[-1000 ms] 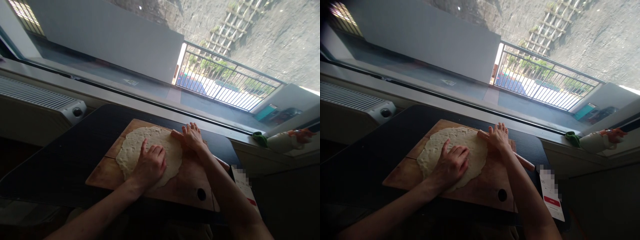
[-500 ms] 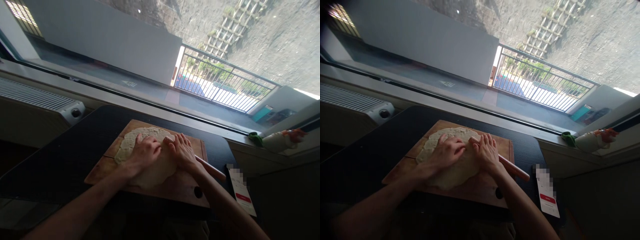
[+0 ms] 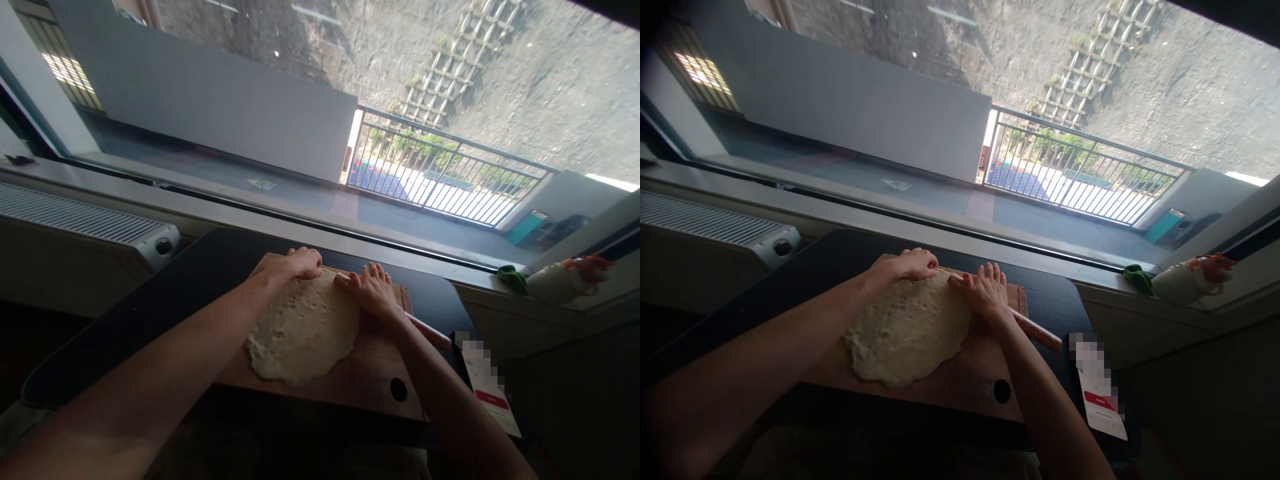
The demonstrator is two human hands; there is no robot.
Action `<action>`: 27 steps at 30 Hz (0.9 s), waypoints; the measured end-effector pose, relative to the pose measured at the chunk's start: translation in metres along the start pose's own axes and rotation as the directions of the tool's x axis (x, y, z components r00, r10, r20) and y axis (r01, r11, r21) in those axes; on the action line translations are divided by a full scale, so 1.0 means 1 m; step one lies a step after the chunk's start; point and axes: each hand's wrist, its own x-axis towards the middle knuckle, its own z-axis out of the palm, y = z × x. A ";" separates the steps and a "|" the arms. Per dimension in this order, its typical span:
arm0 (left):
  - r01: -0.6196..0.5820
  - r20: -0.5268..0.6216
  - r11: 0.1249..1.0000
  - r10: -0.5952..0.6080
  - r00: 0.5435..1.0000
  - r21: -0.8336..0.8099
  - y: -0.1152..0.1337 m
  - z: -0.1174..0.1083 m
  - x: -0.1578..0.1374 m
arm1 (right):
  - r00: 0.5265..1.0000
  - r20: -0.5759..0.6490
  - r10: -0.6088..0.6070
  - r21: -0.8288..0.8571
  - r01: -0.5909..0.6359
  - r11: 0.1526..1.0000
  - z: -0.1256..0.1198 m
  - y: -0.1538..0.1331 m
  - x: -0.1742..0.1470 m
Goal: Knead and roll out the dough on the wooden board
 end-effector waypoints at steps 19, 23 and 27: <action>-0.086 0.208 0.978 0.126 0.970 -0.189 -0.006 -0.012 0.020 | 1.000 -0.010 -0.007 0.012 0.007 1.000 -0.004 0.013 0.027; -0.078 0.238 0.966 0.138 0.961 -0.246 -0.009 -0.012 0.023 | 1.000 -0.006 -0.003 0.020 0.003 1.000 -0.002 0.008 0.011; -0.046 0.256 0.940 0.139 0.957 -0.337 -0.013 -0.008 0.027 | 0.964 -0.127 -0.235 -0.030 0.233 0.972 0.009 -0.006 -0.024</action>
